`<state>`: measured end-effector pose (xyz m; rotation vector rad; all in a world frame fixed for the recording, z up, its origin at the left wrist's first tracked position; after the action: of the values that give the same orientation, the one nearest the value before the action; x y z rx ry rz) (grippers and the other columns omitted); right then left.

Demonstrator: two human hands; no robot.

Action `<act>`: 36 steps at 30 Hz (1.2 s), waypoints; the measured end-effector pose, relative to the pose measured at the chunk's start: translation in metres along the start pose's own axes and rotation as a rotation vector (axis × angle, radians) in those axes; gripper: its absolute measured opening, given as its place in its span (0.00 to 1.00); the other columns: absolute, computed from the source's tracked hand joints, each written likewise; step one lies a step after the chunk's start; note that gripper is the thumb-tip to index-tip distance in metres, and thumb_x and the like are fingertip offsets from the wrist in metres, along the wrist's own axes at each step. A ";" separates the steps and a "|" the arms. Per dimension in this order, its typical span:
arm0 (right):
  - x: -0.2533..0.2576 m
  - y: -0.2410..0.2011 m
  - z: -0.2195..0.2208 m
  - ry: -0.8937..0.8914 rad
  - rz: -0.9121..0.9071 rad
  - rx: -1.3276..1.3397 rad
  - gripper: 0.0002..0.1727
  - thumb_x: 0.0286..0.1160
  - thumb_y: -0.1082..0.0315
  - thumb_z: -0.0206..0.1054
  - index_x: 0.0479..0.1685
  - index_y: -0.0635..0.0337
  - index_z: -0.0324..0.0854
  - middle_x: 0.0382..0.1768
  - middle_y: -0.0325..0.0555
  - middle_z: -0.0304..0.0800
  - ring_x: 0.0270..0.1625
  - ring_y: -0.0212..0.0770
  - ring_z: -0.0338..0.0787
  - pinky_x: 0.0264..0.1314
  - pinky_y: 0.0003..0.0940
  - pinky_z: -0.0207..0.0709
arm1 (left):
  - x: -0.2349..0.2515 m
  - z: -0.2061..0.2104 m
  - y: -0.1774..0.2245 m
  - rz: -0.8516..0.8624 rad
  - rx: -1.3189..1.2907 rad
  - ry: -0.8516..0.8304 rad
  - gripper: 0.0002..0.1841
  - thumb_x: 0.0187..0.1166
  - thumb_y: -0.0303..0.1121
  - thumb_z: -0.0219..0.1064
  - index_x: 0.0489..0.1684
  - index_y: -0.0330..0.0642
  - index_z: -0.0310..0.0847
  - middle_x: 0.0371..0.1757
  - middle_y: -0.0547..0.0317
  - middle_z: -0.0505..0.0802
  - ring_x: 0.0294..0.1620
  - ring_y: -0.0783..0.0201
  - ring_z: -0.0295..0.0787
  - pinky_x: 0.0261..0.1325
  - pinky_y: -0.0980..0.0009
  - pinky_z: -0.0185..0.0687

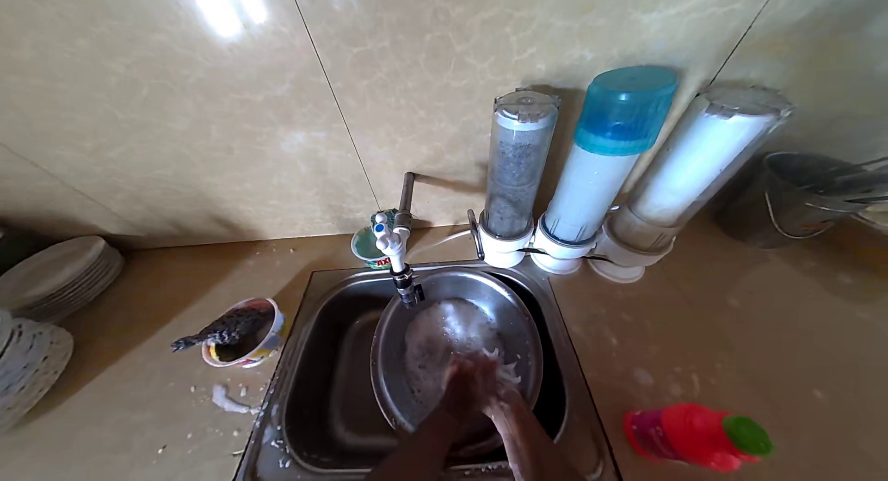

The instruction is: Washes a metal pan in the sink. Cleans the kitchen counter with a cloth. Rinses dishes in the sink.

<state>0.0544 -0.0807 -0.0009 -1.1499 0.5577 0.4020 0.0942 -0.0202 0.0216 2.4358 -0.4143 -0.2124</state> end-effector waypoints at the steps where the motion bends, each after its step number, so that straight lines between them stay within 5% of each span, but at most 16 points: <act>1: 0.024 0.020 0.002 0.083 0.106 0.159 0.17 0.95 0.65 0.45 0.61 0.66 0.76 0.48 0.50 0.84 0.47 0.37 0.84 0.49 0.34 0.80 | 0.005 -0.003 -0.024 -0.068 0.067 -0.041 0.18 0.87 0.33 0.58 0.63 0.32 0.87 0.65 0.36 0.91 0.74 0.39 0.82 0.83 0.44 0.64; 2: 0.039 0.031 0.004 0.132 0.159 0.203 0.19 0.95 0.57 0.44 0.53 0.62 0.76 0.36 0.46 0.80 0.35 0.38 0.81 0.36 0.36 0.78 | 0.009 -0.010 -0.053 -0.177 0.179 -0.094 0.19 0.89 0.36 0.55 0.68 0.39 0.85 0.70 0.40 0.88 0.79 0.42 0.77 0.86 0.46 0.58; 3: 0.045 0.032 0.003 0.170 0.170 0.216 0.21 0.96 0.55 0.43 0.56 0.63 0.75 0.38 0.49 0.79 0.36 0.41 0.80 0.38 0.40 0.77 | 0.012 -0.020 -0.080 -0.315 0.265 -0.130 0.21 0.89 0.38 0.56 0.74 0.41 0.81 0.78 0.41 0.82 0.85 0.42 0.69 0.88 0.44 0.52; 6: 0.047 0.020 -0.009 0.238 0.106 0.050 0.27 0.96 0.55 0.45 0.84 0.64 0.63 0.75 0.63 0.75 0.74 0.56 0.77 0.74 0.57 0.70 | 0.000 -0.030 -0.118 -0.618 0.375 -0.078 0.34 0.89 0.47 0.55 0.90 0.37 0.58 0.91 0.30 0.60 0.91 0.31 0.53 0.86 0.35 0.50; 8: 0.045 0.015 -0.009 0.200 0.106 -0.050 0.30 0.96 0.54 0.45 0.89 0.63 0.56 0.84 0.64 0.65 0.84 0.58 0.68 0.82 0.62 0.62 | -0.008 -0.002 -0.111 -0.654 0.341 -0.212 0.37 0.88 0.43 0.58 0.95 0.44 0.48 0.92 0.28 0.55 0.88 0.25 0.56 0.83 0.31 0.58; 11: 0.051 0.019 -0.008 0.215 0.110 0.029 0.22 0.95 0.59 0.49 0.76 0.65 0.69 0.60 0.56 0.80 0.57 0.45 0.81 0.59 0.44 0.76 | -0.005 0.033 -0.091 -0.392 0.187 -0.359 0.29 0.84 0.29 0.63 0.87 0.41 0.65 0.87 0.32 0.67 0.81 0.34 0.72 0.80 0.44 0.71; 13: 0.047 0.023 -0.010 0.231 0.162 0.082 0.23 0.94 0.60 0.52 0.78 0.66 0.69 0.68 0.60 0.79 0.66 0.50 0.81 0.68 0.50 0.74 | -0.002 0.011 -0.112 -0.474 0.142 -0.225 0.29 0.80 0.29 0.67 0.83 0.42 0.71 0.86 0.35 0.71 0.84 0.36 0.70 0.83 0.44 0.67; 16: 0.046 0.025 -0.009 0.224 0.212 0.084 0.27 0.93 0.56 0.52 0.84 0.63 0.64 0.78 0.61 0.73 0.75 0.55 0.75 0.74 0.56 0.69 | -0.009 -0.016 -0.124 -0.757 0.119 -0.064 0.37 0.86 0.42 0.61 0.93 0.38 0.50 0.90 0.29 0.59 0.87 0.31 0.64 0.83 0.42 0.67; 18: 0.049 0.027 -0.005 0.202 0.223 0.121 0.27 0.94 0.54 0.50 0.84 0.61 0.64 0.76 0.60 0.74 0.73 0.54 0.77 0.72 0.56 0.71 | -0.007 -0.002 -0.105 -0.700 -0.007 -0.125 0.38 0.87 0.37 0.61 0.93 0.32 0.47 0.91 0.29 0.59 0.91 0.35 0.57 0.90 0.46 0.55; 21: 0.054 0.025 -0.002 0.144 0.215 0.241 0.26 0.94 0.51 0.48 0.78 0.58 0.70 0.65 0.55 0.82 0.63 0.49 0.83 0.65 0.53 0.76 | 0.005 -0.010 -0.059 -0.412 -0.229 -0.058 0.25 0.87 0.40 0.62 0.75 0.30 0.76 0.71 0.33 0.86 0.76 0.43 0.80 0.82 0.48 0.68; 22: 0.054 0.023 0.001 0.129 0.189 0.287 0.21 0.93 0.53 0.48 0.68 0.59 0.74 0.51 0.51 0.86 0.49 0.44 0.86 0.51 0.47 0.81 | 0.005 -0.018 -0.052 -0.351 -0.377 0.081 0.20 0.83 0.39 0.66 0.62 0.29 0.84 0.57 0.39 0.93 0.62 0.51 0.89 0.72 0.53 0.78; 24: 0.055 0.017 0.009 0.061 0.106 0.344 0.14 0.93 0.61 0.49 0.53 0.61 0.76 0.31 0.46 0.85 0.30 0.38 0.87 0.32 0.36 0.83 | -0.003 -0.021 -0.067 -0.369 -0.740 0.347 0.14 0.83 0.30 0.62 0.51 0.24 0.83 0.40 0.49 0.91 0.41 0.66 0.88 0.52 0.67 0.85; 27: 0.054 0.008 0.032 -0.236 0.038 0.234 0.13 0.92 0.68 0.49 0.61 0.66 0.74 0.40 0.49 0.88 0.40 0.40 0.88 0.46 0.39 0.85 | -0.003 -0.003 -0.096 -0.578 -1.332 0.429 0.23 0.96 0.45 0.43 0.55 0.36 0.79 0.34 0.54 0.89 0.34 0.64 0.86 0.42 0.64 0.85; 29: 0.049 0.006 0.043 -0.357 -0.004 0.166 0.14 0.87 0.69 0.56 0.65 0.66 0.72 0.45 0.49 0.89 0.44 0.41 0.90 0.48 0.39 0.87 | 0.006 0.001 -0.091 -0.493 -1.553 0.332 0.27 0.95 0.49 0.33 0.38 0.47 0.78 0.23 0.64 0.89 0.25 0.70 0.88 0.32 0.70 0.87; 34: 0.045 0.019 0.037 -0.304 0.030 -0.153 0.42 0.62 0.84 0.74 0.80 0.63 0.59 0.57 0.55 0.82 0.50 0.42 0.87 0.49 0.38 0.85 | -0.003 -0.021 -0.087 -0.505 -1.345 0.514 0.12 0.91 0.31 0.53 0.37 0.38 0.77 0.19 0.63 0.85 0.19 0.71 0.82 0.27 0.73 0.83; 36: 0.042 0.018 0.042 -0.359 0.010 -0.155 0.38 0.59 0.85 0.73 0.76 0.67 0.64 0.55 0.54 0.86 0.51 0.40 0.89 0.53 0.39 0.87 | -0.001 -0.026 -0.071 -0.291 -1.099 0.321 0.08 0.79 0.29 0.61 0.45 0.33 0.79 0.30 0.62 0.90 0.31 0.72 0.87 0.42 0.73 0.87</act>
<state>0.0860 -0.0347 -0.0270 -1.1888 0.2212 0.6539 0.1170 0.0478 -0.0030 1.3849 0.1893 -0.1157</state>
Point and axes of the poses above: each hand's wrist, its own x-axis towards the middle knuckle, its own z-axis out of the palm, y = z × x, the point moved 10 cm from there along x, towards the middle knuckle
